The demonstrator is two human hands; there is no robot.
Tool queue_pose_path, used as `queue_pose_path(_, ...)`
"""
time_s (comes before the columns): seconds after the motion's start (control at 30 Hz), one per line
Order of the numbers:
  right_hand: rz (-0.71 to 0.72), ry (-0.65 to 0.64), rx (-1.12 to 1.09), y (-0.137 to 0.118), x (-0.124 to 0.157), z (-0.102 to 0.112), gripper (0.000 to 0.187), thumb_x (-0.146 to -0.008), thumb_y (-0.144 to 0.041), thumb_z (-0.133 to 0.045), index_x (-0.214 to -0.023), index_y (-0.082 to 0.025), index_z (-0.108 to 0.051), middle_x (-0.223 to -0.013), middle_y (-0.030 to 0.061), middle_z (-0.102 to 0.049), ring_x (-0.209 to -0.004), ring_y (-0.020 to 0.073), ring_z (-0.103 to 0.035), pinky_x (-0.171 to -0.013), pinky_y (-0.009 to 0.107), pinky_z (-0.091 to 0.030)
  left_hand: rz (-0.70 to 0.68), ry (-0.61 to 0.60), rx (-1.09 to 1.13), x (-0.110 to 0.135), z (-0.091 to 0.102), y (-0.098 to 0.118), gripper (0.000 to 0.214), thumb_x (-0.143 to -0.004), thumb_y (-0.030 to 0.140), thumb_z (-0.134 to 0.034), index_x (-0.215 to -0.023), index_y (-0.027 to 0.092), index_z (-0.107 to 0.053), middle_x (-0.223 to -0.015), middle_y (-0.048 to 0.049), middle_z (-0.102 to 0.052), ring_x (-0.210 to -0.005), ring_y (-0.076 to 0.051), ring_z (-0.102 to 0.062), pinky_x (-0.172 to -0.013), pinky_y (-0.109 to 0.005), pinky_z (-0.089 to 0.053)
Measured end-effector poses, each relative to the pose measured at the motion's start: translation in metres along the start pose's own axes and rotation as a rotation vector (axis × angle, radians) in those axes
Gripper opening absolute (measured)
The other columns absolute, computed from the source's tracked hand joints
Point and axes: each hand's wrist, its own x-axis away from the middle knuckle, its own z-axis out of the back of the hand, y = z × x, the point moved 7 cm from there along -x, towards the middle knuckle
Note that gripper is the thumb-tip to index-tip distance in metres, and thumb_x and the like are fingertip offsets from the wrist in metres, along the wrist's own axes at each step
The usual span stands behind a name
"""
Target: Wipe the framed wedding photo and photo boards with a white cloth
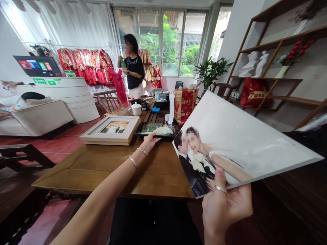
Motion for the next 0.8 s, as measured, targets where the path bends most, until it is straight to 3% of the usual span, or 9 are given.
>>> queue_pose_path(0.1, 0.001, -0.002, -0.01, -0.004, -0.002, 0.0, 0.025, -0.067, -0.011, -0.072, -0.091, -0.009, -0.068, -0.094, 0.008, -0.073, -0.095, 0.0301, -0.067, -0.091, 0.054, -0.05, 0.003, -0.031, -0.03, 0.007, 0.009, 0.0, 0.031, -0.091, 0.028, -0.056, -0.119, 0.015, -0.052, -0.116, -0.0086, -0.056, -0.097, -0.021, -0.06, -0.08, -0.04, -0.053)
queue_pose_path(0.2, 0.045, -0.015, 0.003, -0.017, -0.002, -0.002, 0.023, -0.069, -0.012, -0.069, -0.092, -0.012, -0.069, -0.092, 0.0058, -0.072, -0.094, 0.03, -0.067, -0.092, 0.055, -0.049, 0.02, -0.057, -0.059, 0.018, 0.019, 0.001, 0.035, -0.085, 0.009, -0.06, -0.118, 0.013, -0.049, -0.107, -0.0102, -0.06, -0.089, -0.021, -0.063, -0.071, -0.038, -0.057)
queue_pose_path(0.27, 0.079, -0.027, 0.02, -0.028, -0.003, -0.004, 0.027, -0.07, -0.013, -0.067, -0.097, -0.015, -0.069, -0.096, 0.0053, -0.071, -0.096, 0.0317, -0.066, -0.09, 0.058, -0.05, 0.034, -0.071, -0.074, 0.029, 0.025, 0.001, 0.04, -0.08, -0.002, -0.059, -0.115, 0.012, -0.046, -0.099, -0.0116, -0.063, -0.083, -0.023, -0.066, -0.066, -0.038, -0.058)
queue_pose_path(0.37, 0.083, -0.049, 0.037, -0.037, -0.008, -0.002, 0.036, -0.071, -0.013, -0.064, -0.105, -0.021, -0.068, -0.108, 0.0046, -0.069, -0.104, 0.0339, -0.062, -0.089, 0.059, -0.05, 0.033, -0.085, -0.084, 0.048, 0.035, 0.001, 0.041, -0.077, -0.005, -0.06, -0.111, 0.013, -0.044, -0.094, -0.0114, -0.064, -0.078, -0.023, -0.068, -0.062, -0.039, -0.06)
queue_pose_path(0.57, -0.332, -0.103, 0.014, -0.007, -0.024, 0.01, 0.03, -0.077, -0.023, -0.064, -0.107, -0.023, -0.069, -0.119, 0.0103, -0.066, -0.109, 0.0315, -0.062, -0.085, 0.05, -0.056, -0.032, -0.115, -0.063, 0.093, 0.06, -0.001, 0.038, -0.075, -0.007, -0.061, -0.101, 0.017, -0.046, -0.089, -0.0073, -0.067, -0.068, -0.021, -0.069, -0.064, -0.042, -0.061)
queue_pose_path(0.7, -0.71, -0.204, -0.06, 0.015, -0.021, -0.001, 0.031, -0.084, -0.018, -0.049, -0.109, -0.022, -0.067, -0.115, 0.0074, -0.068, -0.104, 0.0261, -0.066, -0.088, 0.048, -0.057, -0.071, -0.113, -0.032, 0.118, 0.082, -0.005, 0.028, -0.079, -0.006, -0.056, -0.096, 0.014, -0.048, -0.085, -0.008, -0.068, -0.068, -0.021, -0.07, -0.064, -0.04, -0.061)
queue_pose_path(0.8, -0.916, -0.274, -0.138, 0.027, -0.014, -0.016, 0.038, -0.08, -0.008, -0.046, -0.109, -0.023, -0.066, -0.112, 0.005, -0.07, -0.099, 0.0229, -0.068, -0.086, 0.042, -0.059, -0.079, -0.047, -0.02, 0.131, 0.101, -0.006, 0.024, -0.08, -0.007, -0.054, -0.092, 0.013, -0.047, -0.082, -0.008, -0.068, -0.066, -0.022, -0.07, -0.064, -0.041, -0.061)
